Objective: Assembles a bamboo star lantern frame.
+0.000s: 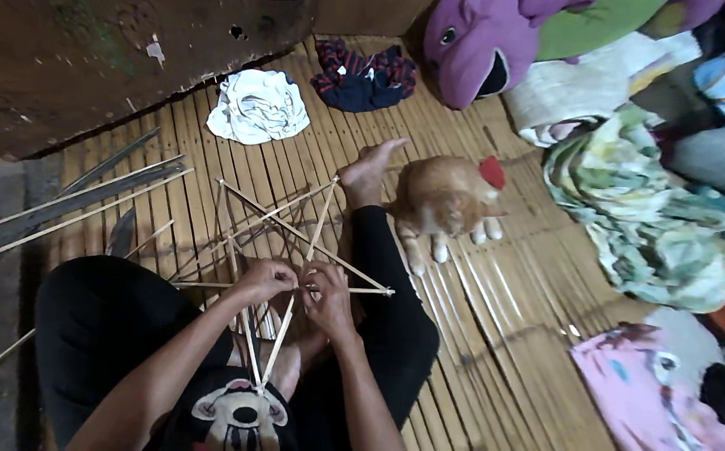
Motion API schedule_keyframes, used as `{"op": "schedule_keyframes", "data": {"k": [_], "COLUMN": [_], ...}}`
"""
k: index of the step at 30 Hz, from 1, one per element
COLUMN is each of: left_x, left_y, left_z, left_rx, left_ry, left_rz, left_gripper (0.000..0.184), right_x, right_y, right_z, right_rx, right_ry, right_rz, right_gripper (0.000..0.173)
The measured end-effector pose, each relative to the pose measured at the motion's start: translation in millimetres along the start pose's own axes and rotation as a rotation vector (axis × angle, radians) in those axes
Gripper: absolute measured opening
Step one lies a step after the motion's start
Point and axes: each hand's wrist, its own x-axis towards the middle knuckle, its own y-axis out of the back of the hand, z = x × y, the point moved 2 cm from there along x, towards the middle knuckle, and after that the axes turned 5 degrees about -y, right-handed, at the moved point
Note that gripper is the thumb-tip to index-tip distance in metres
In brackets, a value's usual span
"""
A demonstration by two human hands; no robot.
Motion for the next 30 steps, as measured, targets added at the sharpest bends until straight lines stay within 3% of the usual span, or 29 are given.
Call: {"op": "schedule_keyframes", "data": {"k": [21,30], "left_x": [2,3], "left_y": [0,-1], "left_z": [-4,-4], "left_rx": [-0.083,-0.061], "left_ry": [0.052,0.06], "left_rz": [-0.002,-0.02], "left_gripper": [0.011,0.012], "right_x": [-1,-1], "right_y": [-10,-7], "right_z": [-5,-4], "right_rx": [0.022,0.103], "right_ry": [-0.057,-0.114], "right_rz": [0.039,-0.028], "right_gripper": [0.005,0.009]}}
